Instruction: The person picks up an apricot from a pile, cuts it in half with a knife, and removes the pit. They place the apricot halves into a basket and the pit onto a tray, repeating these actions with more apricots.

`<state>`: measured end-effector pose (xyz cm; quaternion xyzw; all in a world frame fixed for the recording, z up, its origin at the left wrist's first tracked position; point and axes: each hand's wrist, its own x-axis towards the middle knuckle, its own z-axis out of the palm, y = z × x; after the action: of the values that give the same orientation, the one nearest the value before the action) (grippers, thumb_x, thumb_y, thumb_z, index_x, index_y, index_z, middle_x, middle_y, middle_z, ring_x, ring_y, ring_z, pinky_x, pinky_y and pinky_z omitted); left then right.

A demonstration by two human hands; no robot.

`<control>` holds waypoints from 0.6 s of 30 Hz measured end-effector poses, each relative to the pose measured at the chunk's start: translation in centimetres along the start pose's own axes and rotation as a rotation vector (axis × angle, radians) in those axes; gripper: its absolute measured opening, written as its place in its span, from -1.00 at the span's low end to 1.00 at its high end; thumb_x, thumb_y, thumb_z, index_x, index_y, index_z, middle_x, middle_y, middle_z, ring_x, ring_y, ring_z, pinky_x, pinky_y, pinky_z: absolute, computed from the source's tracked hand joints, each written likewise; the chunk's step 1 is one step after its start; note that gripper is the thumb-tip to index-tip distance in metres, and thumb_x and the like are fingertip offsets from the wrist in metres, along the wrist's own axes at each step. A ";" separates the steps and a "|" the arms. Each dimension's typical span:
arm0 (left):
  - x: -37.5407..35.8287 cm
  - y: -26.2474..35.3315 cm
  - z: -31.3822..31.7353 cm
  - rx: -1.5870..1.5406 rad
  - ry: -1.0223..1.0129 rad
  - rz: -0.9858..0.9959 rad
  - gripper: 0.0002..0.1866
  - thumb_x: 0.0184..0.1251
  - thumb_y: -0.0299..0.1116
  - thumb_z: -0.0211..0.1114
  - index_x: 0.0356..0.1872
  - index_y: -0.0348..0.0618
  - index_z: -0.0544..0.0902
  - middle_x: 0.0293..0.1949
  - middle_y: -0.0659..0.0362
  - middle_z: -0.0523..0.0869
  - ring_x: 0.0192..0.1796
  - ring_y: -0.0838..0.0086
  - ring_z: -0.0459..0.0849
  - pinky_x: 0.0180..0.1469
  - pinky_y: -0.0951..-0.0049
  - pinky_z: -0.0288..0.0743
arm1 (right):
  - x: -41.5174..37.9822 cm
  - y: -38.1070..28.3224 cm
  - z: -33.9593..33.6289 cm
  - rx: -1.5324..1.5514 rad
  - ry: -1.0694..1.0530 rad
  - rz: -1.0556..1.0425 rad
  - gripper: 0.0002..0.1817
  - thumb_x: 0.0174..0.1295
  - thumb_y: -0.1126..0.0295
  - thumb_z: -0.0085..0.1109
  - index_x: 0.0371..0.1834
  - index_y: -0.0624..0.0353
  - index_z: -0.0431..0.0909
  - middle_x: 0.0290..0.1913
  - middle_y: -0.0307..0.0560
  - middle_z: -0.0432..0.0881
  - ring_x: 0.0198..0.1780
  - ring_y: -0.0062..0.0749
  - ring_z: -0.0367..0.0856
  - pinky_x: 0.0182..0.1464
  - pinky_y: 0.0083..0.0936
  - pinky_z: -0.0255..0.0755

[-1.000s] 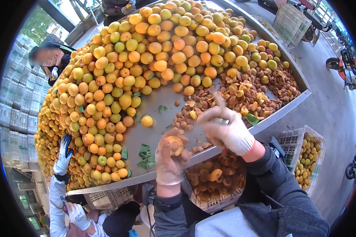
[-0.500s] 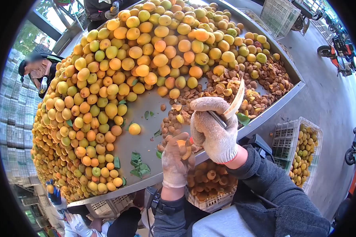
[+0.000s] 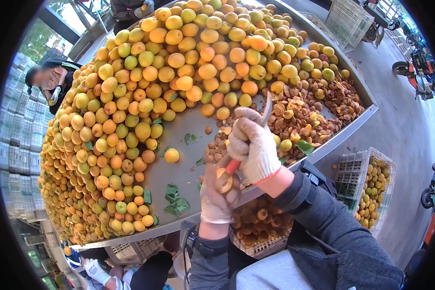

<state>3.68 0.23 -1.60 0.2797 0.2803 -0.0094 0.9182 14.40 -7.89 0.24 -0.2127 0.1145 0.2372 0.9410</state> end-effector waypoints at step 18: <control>0.4 1.4 -3.6 0.042 -0.033 0.404 -0.52 0.48 -0.17 0.09 0.26 -0.29 0.36 0.09 0.01 0.57 0.14 0.27 0.57 0.25 0.30 0.43 | -2.6 0.3 -0.8 -1.782 -0.749 -0.429 -0.76 0.21 0.34 0.16 -0.06 -0.01 0.63 -0.24 -0.01 0.67 -0.22 -0.04 0.66 -0.20 -0.25 0.55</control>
<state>2.36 3.31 -3.61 0.3491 0.2031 0.1643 0.8999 11.87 -9.07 0.25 -0.7704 -0.4517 0.1132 0.4355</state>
